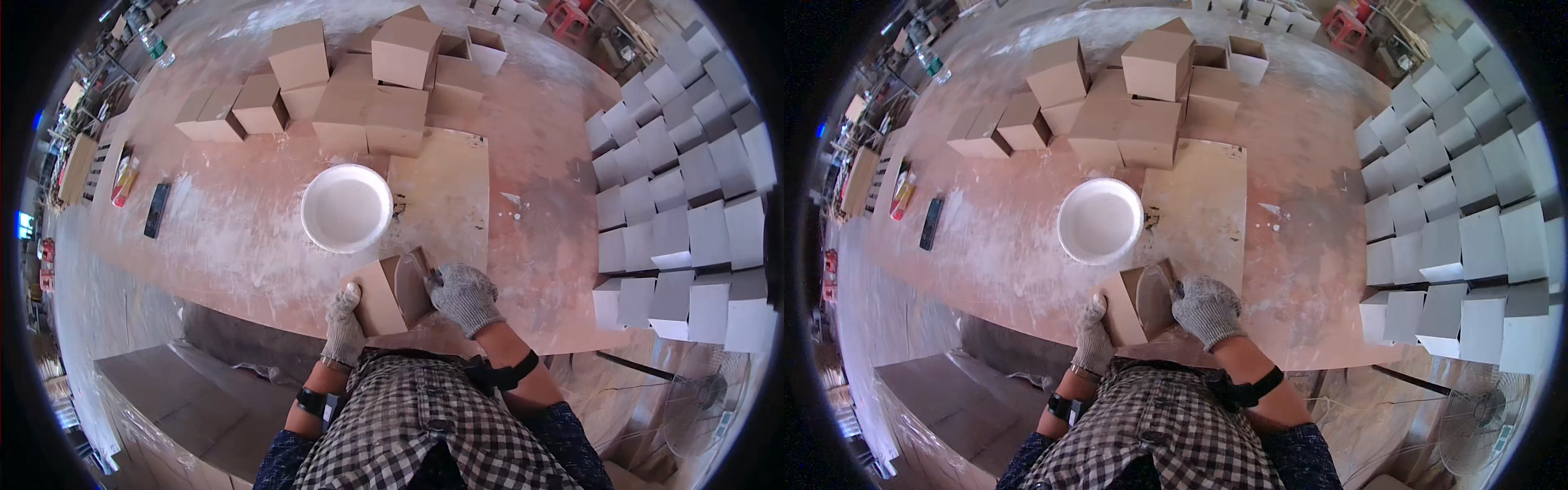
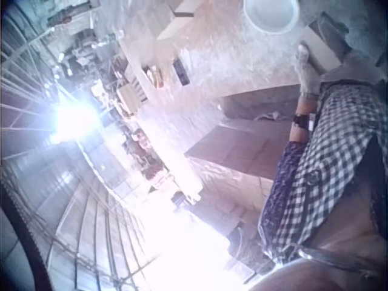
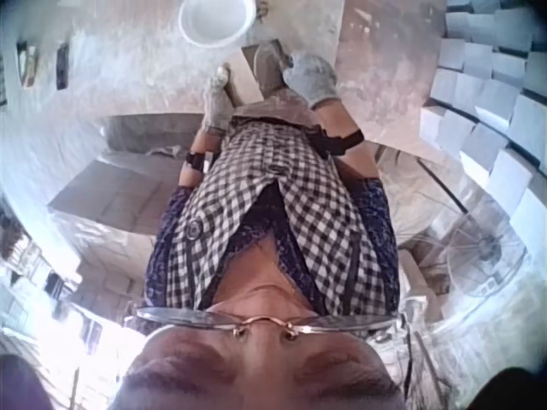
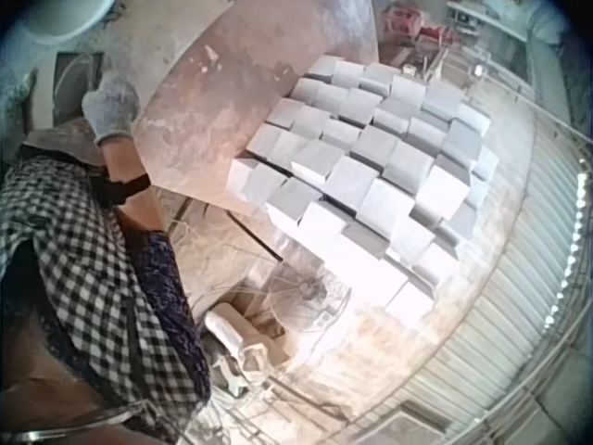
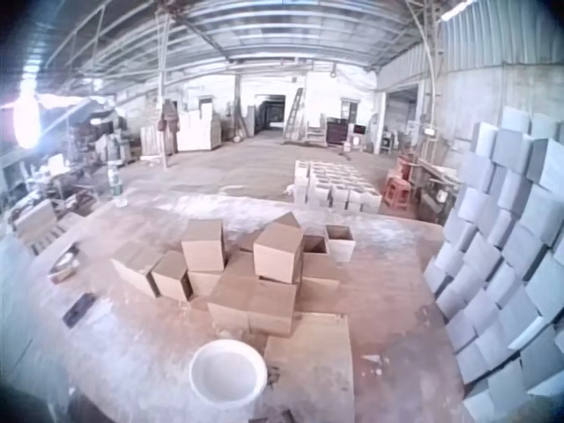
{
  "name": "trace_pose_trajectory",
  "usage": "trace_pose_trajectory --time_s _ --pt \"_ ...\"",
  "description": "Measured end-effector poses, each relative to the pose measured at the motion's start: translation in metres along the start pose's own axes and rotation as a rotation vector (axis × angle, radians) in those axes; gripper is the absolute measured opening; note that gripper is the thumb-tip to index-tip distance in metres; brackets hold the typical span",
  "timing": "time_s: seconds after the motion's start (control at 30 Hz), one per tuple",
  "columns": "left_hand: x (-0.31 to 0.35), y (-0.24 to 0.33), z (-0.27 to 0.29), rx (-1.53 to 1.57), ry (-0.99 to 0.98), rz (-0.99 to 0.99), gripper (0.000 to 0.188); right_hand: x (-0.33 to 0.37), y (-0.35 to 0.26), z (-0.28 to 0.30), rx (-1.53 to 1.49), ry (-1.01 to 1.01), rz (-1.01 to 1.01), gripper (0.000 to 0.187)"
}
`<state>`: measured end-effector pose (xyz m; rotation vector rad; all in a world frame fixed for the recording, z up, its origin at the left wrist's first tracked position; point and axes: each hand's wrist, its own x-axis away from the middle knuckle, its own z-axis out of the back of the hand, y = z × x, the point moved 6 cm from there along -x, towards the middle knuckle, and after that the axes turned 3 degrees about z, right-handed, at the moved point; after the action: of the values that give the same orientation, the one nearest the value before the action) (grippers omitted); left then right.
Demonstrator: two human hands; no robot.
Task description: The person is applying white glue to the edges and joints of a small square cardboard box using a cloth or finger.
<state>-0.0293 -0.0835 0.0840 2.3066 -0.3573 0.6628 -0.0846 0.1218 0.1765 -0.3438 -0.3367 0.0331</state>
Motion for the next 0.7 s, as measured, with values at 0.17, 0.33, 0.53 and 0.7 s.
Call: trace_pose_trajectory --time_s 0.17,0.33,0.53,0.7 --pt "0.002 0.006 -0.003 -0.042 -0.053 0.058 0.047 -0.024 -0.020 0.006 -0.022 0.058 0.011 0.032" --pt "0.002 0.007 0.005 0.004 -0.117 0.104 0.044 -0.038 -0.044 0.015 -0.127 0.143 0.012 0.033" --pt "-0.004 0.001 0.020 -0.030 -0.140 0.175 0.058 -0.020 -0.089 0.022 -0.281 0.070 0.228 0.032" --pt "0.004 0.010 0.013 0.040 -0.200 0.236 0.064 0.003 -0.099 0.022 -0.193 -0.029 0.338 0.027"
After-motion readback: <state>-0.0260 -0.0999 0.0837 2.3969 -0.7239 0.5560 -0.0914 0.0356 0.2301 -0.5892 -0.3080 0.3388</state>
